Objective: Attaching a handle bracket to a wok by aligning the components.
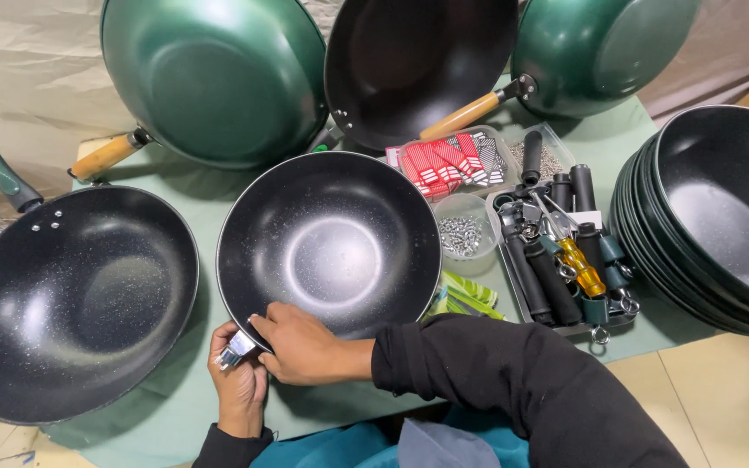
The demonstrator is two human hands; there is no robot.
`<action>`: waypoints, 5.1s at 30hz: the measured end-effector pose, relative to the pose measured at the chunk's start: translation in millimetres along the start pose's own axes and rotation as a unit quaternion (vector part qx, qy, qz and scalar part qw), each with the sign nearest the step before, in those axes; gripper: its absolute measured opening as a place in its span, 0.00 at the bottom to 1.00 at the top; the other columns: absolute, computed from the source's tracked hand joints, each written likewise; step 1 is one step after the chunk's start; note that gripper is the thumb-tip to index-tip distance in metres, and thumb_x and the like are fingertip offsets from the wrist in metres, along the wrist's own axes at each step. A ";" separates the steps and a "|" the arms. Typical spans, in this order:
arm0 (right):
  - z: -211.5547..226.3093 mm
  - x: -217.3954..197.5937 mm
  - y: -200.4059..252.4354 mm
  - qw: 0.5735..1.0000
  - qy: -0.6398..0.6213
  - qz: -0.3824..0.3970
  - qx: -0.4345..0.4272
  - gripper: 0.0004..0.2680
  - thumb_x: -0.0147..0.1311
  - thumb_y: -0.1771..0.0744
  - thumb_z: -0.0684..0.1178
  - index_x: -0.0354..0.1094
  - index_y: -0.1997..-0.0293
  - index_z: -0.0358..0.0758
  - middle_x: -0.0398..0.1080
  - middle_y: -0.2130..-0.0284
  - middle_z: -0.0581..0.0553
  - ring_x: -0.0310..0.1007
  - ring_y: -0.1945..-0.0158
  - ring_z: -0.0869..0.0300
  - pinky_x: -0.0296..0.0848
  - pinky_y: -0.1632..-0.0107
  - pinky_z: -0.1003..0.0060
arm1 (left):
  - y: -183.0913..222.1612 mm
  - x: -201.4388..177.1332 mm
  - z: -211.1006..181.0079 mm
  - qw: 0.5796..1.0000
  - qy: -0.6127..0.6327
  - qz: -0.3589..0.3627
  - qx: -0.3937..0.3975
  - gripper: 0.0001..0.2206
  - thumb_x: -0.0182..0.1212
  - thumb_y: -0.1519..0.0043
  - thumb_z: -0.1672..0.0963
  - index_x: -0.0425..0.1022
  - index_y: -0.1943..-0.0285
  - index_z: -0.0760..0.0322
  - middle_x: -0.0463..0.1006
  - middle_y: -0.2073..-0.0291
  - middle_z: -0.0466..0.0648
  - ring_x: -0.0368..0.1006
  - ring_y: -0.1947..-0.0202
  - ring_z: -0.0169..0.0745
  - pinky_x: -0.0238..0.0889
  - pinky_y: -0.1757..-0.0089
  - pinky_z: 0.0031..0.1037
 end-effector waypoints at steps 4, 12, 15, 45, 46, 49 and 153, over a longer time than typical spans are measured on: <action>-4.0 1.6 -5.1 1.000 0.003 0.008 0.011 0.24 0.51 0.34 0.50 0.53 0.30 0.29 0.61 0.52 0.33 0.63 0.50 0.42 0.68 0.52 0.51 | 6.5 8.5 -6.3 0.999 -0.041 -0.012 -0.014 0.13 0.63 0.41 0.65 0.70 0.51 0.58 0.78 0.66 0.48 0.73 0.70 0.30 0.63 0.76 0.16; -56.4 -34.7 -13.6 0.996 -0.044 0.028 -0.073 0.20 0.50 0.34 0.60 0.69 0.39 0.38 0.73 0.53 0.36 0.73 0.49 0.46 0.68 0.45 0.57 | 15.8 25.5 -16.3 0.999 -0.026 -0.022 -0.012 0.20 0.58 0.48 0.70 0.71 0.48 0.64 0.79 0.62 0.54 0.76 0.59 0.41 0.72 0.54 0.26; -81.1 -80.6 -3.2 0.994 -0.052 -0.045 -0.086 0.13 0.54 0.33 0.54 0.73 0.45 0.43 0.75 0.55 0.44 0.78 0.61 0.57 0.72 0.51 0.62 | 23.8 30.7 -21.7 0.999 -0.034 -0.030 -0.022 0.21 0.61 0.48 0.69 0.71 0.46 0.64 0.79 0.61 0.54 0.76 0.57 0.42 0.72 0.49 0.29; -261.8 -206.0 98.0 0.961 0.204 -0.091 0.163 0.06 0.49 0.36 0.35 0.75 0.68 0.35 0.75 0.69 0.39 0.74 0.64 0.46 0.71 0.63 0.51 | 41.6 43.7 -12.8 0.990 -0.068 0.055 0.112 0.23 0.56 0.37 0.55 0.62 0.33 0.65 0.72 0.41 0.56 0.70 0.41 0.50 0.66 0.38 0.41; -273.2 -201.3 97.4 0.961 0.203 -0.091 0.163 0.06 0.49 0.36 0.35 0.75 0.68 0.35 0.75 0.69 0.39 0.74 0.64 0.46 0.71 0.63 0.51 | 41.6 44.0 -12.8 0.990 -0.068 0.055 0.112 0.23 0.56 0.37 0.55 0.62 0.33 0.65 0.72 0.41 0.56 0.70 0.41 0.50 0.66 0.38 0.41; -290.9 -190.9 95.5 0.956 0.250 -0.085 0.130 0.07 0.50 0.39 0.34 0.75 0.69 0.38 0.70 0.71 0.40 0.72 0.67 0.43 0.67 0.67 0.49 | 41.4 43.4 -12.7 0.989 -0.068 0.065 0.113 0.23 0.56 0.37 0.55 0.61 0.32 0.66 0.72 0.41 0.56 0.70 0.41 0.50 0.66 0.38 0.40; -10.5 -39.9 -20.3 0.968 -0.079 -0.075 -0.226 0.01 0.56 0.32 0.46 0.71 0.58 0.45 0.66 0.65 0.49 0.67 0.68 0.59 0.67 0.65 0.65 | 61.9 58.6 -73.0 0.984 -0.153 -0.020 0.085 0.09 0.64 0.37 0.61 0.78 0.51 0.75 0.81 0.63 0.55 0.73 0.69 0.36 0.72 0.61 0.22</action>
Point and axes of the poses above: each hand's wrist, its own y-axis away from the middle knuckle, its own x-axis out of the palm, z = x × y, the point moved 1 cm from there along -y, towards the middle knuckle
